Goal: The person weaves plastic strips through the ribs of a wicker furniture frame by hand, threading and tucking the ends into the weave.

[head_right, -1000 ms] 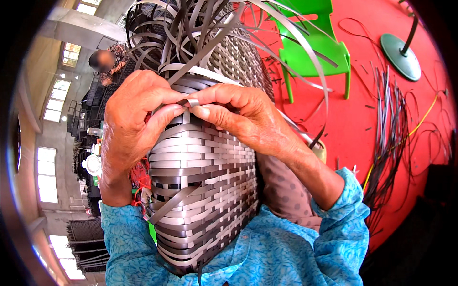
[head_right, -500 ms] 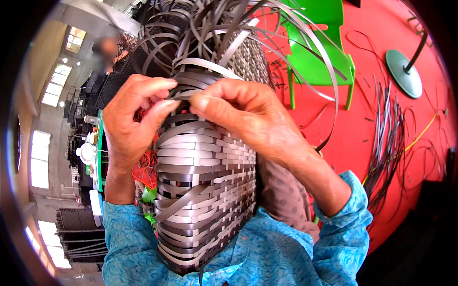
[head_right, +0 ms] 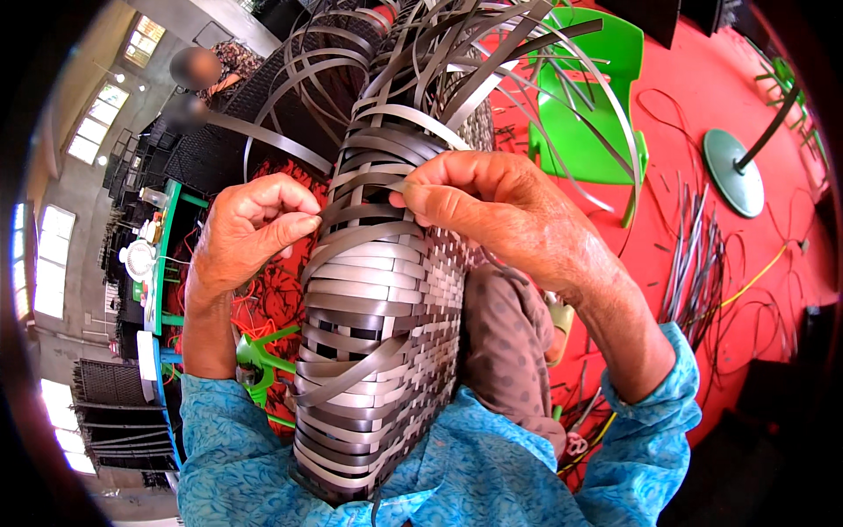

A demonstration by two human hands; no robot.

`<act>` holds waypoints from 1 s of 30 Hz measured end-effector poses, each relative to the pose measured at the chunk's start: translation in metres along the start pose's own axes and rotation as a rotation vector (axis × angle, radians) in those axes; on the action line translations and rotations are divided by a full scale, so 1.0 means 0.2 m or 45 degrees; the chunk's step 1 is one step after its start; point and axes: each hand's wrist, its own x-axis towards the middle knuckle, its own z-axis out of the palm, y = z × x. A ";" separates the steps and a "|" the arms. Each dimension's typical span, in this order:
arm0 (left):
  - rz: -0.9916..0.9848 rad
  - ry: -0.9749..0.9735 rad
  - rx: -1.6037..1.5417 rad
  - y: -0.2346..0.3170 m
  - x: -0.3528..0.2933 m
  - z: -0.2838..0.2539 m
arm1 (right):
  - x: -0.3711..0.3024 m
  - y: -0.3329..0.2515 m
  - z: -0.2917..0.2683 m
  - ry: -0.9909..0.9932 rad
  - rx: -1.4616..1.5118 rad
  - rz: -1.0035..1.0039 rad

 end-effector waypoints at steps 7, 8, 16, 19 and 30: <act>1.082 0.509 1.179 -0.06 0.05 0.02 | 0.02 0.00 0.01 -0.047 0.024 -0.010; 1.180 0.534 1.194 -0.08 0.05 0.03 | 0.02 -0.01 0.01 -0.025 -0.039 -0.040; 0.243 -0.005 -0.166 -0.09 -0.01 0.02 | 0.05 -0.04 0.05 0.032 -0.395 -0.245; 0.007 -0.023 -0.418 -0.11 0.03 0.01 | 0.07 0.00 0.06 0.016 -0.247 -0.221; 0.120 0.130 -0.758 -0.23 0.05 0.03 | 0.00 0.10 0.10 0.160 0.093 -0.226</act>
